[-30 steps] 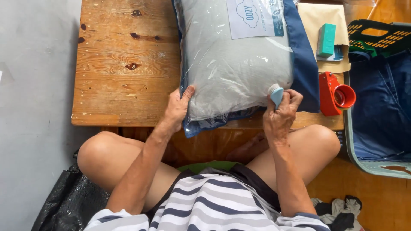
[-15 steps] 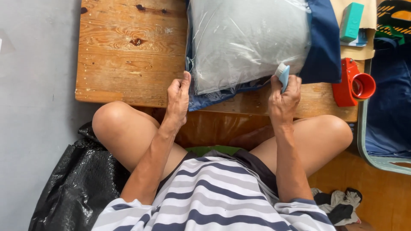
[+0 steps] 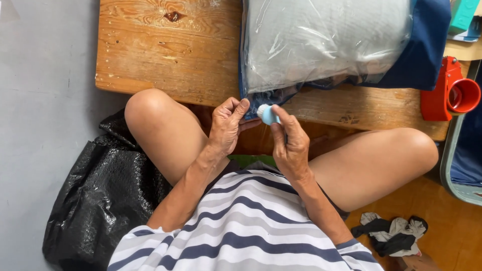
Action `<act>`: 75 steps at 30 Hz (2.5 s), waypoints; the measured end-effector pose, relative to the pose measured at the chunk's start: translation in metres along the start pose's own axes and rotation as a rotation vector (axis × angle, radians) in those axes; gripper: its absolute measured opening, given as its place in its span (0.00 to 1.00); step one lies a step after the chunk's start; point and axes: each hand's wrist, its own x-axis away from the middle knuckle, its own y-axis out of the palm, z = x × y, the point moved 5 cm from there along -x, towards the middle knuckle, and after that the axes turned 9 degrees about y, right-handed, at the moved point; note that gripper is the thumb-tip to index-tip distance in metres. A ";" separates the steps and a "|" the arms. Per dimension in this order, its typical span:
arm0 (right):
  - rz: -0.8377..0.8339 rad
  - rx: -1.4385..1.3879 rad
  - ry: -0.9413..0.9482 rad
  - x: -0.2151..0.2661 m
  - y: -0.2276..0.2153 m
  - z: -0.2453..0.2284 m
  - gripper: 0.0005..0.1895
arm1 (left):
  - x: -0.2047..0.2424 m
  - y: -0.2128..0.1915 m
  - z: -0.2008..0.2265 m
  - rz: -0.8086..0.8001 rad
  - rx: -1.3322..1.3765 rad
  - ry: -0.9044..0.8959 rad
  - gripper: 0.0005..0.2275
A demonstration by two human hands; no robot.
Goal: A person uses a small blue tool to rub or brush the seams and surfaces of a blue tote bag and a plastic-wrapped pillow.
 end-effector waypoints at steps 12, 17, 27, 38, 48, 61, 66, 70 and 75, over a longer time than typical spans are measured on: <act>-0.028 0.142 -0.069 0.001 0.014 0.022 0.15 | -0.006 -0.012 -0.025 -0.004 -0.022 0.058 0.13; -0.236 -0.129 0.040 0.004 0.023 -0.011 0.15 | -0.011 -0.029 -0.026 0.006 -0.009 0.046 0.12; -0.181 -0.103 0.071 -0.003 0.012 -0.014 0.15 | -0.012 -0.029 -0.037 0.012 0.023 0.040 0.13; -0.052 -0.091 0.071 -0.007 -0.007 0.017 0.16 | 0.012 0.019 0.017 -0.043 0.087 0.025 0.11; 0.051 -0.058 0.097 -0.003 -0.014 0.041 0.16 | 0.024 0.050 0.050 -0.099 0.110 0.040 0.10; 0.080 0.118 -0.083 -0.009 -0.014 0.042 0.16 | 0.014 0.024 0.029 -0.116 0.132 0.067 0.07; 0.031 0.047 -0.056 -0.014 -0.008 0.018 0.15 | 0.013 0.028 0.024 -0.152 0.109 0.061 0.08; -0.221 -0.229 0.021 0.001 0.026 -0.006 0.15 | -0.014 -0.041 -0.038 -0.111 -0.018 0.175 0.08; -0.078 -0.157 0.046 -0.001 -0.010 0.001 0.16 | 0.024 0.039 0.035 -0.059 0.274 0.087 0.21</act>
